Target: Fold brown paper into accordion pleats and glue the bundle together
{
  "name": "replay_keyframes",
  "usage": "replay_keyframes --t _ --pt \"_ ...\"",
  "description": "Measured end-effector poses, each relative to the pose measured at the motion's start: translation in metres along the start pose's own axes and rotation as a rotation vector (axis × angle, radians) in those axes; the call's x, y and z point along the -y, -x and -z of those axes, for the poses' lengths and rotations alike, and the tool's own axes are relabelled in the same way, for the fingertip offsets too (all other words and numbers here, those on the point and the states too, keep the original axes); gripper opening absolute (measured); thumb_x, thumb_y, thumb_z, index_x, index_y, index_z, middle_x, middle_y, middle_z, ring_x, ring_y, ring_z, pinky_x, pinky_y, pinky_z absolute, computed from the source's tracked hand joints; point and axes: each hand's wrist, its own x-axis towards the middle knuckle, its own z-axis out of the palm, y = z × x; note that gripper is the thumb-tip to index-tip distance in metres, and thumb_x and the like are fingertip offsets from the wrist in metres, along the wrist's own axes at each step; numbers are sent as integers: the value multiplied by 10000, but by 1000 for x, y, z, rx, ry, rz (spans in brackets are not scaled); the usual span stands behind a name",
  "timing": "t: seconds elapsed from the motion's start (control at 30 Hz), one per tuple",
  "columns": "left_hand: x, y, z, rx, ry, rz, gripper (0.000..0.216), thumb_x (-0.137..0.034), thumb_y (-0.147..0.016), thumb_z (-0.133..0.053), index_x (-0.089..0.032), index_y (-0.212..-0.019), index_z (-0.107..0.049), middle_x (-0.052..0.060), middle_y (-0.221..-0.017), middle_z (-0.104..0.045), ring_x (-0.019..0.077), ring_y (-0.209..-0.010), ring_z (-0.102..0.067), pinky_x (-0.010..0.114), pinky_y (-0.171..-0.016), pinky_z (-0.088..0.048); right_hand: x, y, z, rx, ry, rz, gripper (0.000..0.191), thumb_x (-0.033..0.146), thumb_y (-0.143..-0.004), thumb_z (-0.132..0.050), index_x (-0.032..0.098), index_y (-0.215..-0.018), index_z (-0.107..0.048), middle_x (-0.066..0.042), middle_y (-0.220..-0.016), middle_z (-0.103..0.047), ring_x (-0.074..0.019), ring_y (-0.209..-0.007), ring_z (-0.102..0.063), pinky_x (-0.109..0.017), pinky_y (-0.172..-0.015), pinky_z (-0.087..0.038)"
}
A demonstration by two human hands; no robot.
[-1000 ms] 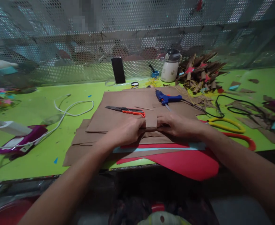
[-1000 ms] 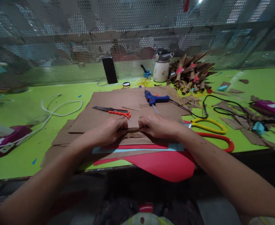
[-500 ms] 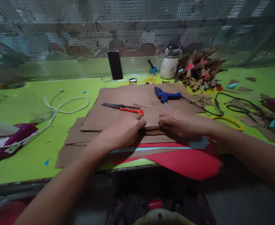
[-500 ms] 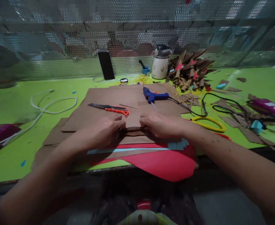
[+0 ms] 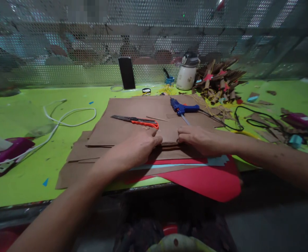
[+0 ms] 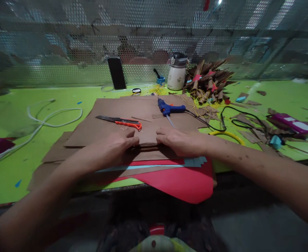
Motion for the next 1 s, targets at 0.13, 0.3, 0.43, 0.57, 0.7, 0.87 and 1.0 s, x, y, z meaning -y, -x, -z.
replay_keyframes --t 0.13,0.3,0.43,0.57,0.7,0.87,1.0 --pt "0 0 0 5 24 7 169 -227 -843 -419 -162 -821 -574 46 -790 -495 98 -542 -391 243 -538 -311 8 0 3 3 128 44 126 57 -784 -455 138 -856 -521 -58 -823 -497 -155 -741 -424 -258 -631 -330" --pt "1 -2 2 16 9 23 184 -242 -821 -433 -152 -772 -586 56 -764 -518 111 -544 -431 255 -529 -316 19 -3 3 -12 365 88 101 143 -849 -427 141 -838 -527 -67 -766 -510 -187 -724 -423 -292 -618 -310" --pt "1 -4 7 27 59 46 191 -224 -801 -425 -146 -744 -590 71 -769 -556 139 -618 -479 260 -577 -347 24 -3 -5 -51 467 36 104 147 -848 -429 131 -861 -530 -77 -765 -520 -188 -710 -432 -294 -612 -303" --pt "3 -5 18 132 331 59 234 -281 -825 -405 -149 -766 -589 33 -708 -558 124 -599 -466 235 -559 -337 26 0 -8 -124 401 -45 97 143 -853 -422 135 -865 -519 -67 -803 -509 -155 -655 -419 -268 -567 -293" --pt "9 -7 27 201 585 96 406 -428 -884 -301 -140 -722 -537 -3 -631 -490 100 -551 -402 221 -535 -326 33 2 0 -213 387 -59 140 139 -881 -375 137 -865 -514 -72 -840 -500 -143 -656 -415 -258 -572 -299" --pt "9 -5 27 315 938 60 462 -520 -865 -308 -141 -804 -565 25 -741 -574 118 -630 -484 223 -580 -374 37 2 11 -258 393 -42 155 154 -892 -367 139 -857 -517 -84 -868 -495 -156 -708 -426 -269 -629 -331" --pt "3 -1 24 378 1137 144 503 -554 -852 -303 -137 -811 -583 43 -715 -596 122 -600 -515 233 -569 -393 34 1 12 -308 402 -34 185 162 -896 -355 132 -867 -535 -90 -861 -496 -163 -727 -427 -279 -653 -349"
